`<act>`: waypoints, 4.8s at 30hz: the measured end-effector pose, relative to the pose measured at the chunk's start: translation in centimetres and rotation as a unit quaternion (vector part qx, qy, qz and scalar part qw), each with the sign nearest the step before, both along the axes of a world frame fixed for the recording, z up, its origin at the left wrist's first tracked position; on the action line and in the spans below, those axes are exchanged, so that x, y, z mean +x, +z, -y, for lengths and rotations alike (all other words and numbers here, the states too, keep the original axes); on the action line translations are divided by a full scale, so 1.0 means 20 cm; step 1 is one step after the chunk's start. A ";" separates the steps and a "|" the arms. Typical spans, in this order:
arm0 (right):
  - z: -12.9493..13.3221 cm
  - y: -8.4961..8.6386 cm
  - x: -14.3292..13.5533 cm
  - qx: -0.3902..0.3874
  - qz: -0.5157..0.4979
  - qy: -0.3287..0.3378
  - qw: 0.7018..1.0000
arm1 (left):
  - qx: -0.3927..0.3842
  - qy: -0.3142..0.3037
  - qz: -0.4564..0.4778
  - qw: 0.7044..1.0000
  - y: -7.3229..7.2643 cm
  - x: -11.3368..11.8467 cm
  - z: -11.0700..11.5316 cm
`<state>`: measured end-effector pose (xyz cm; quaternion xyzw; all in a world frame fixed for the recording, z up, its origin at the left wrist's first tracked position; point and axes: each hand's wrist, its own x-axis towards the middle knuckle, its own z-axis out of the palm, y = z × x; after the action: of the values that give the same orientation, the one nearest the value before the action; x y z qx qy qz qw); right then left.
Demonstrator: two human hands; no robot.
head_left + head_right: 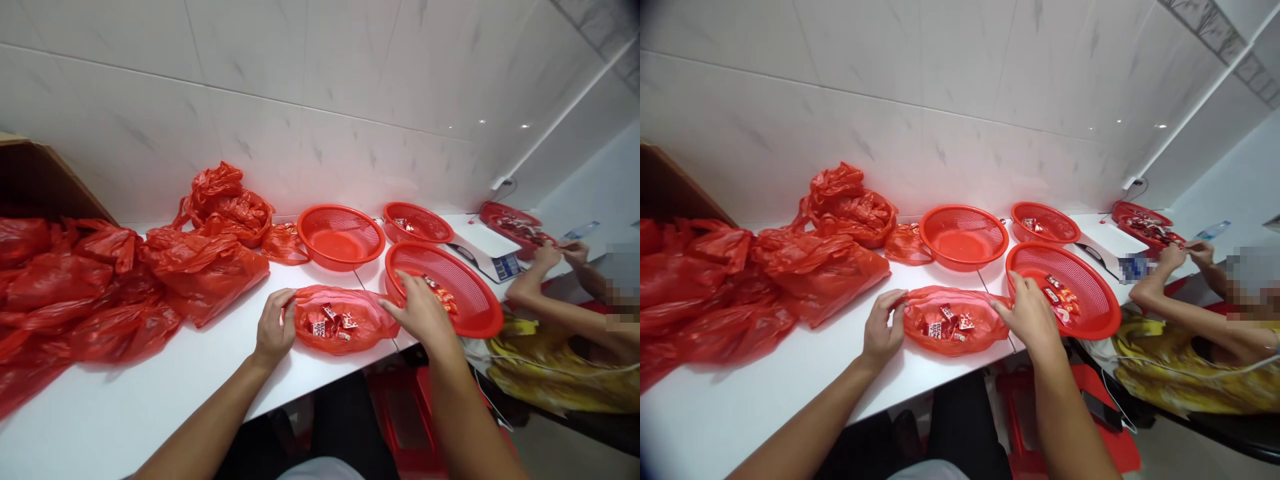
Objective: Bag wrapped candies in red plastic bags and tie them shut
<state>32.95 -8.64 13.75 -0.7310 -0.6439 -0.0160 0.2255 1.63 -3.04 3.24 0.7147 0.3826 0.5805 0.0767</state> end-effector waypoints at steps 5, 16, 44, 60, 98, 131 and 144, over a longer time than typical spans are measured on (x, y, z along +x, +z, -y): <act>0.09 -0.14 0.15 -0.131 -0.012 -0.046 0.990 | -0.118 0.018 0.012 0.993 0.11 -0.06 -0.05; 0.19 -0.17 0.11 0.138 -0.623 0.209 0.741 | -0.201 0.047 -0.114 0.972 0.66 -0.21 0.08; 0.00 -0.06 -0.46 -0.167 -0.682 0.303 0.645 | -0.116 -0.196 -0.079 0.970 0.67 0.05 0.31; 0.01 -0.07 -0.39 0.134 -0.365 0.410 0.825 | -0.424 -0.320 0.036 0.847 0.55 0.07 0.26; 0.21 -0.26 -0.68 -0.046 -0.282 0.512 0.810 | -0.359 -0.124 -0.032 0.924 0.27 -0.26 0.35; 0.06 -0.81 -0.40 0.061 -0.263 0.250 0.930 | -0.283 0.084 -0.233 0.926 -0.07 0.21 -0.47; 0.00 -0.72 -0.44 0.001 -0.443 0.125 0.888 | -0.410 -0.258 0.317 0.816 0.16 -0.18 0.33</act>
<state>24.12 -8.72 -0.57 -0.5758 -0.5631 0.3369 0.4877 -2.03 -9.73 6.45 0.4663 0.3414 0.5233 0.6262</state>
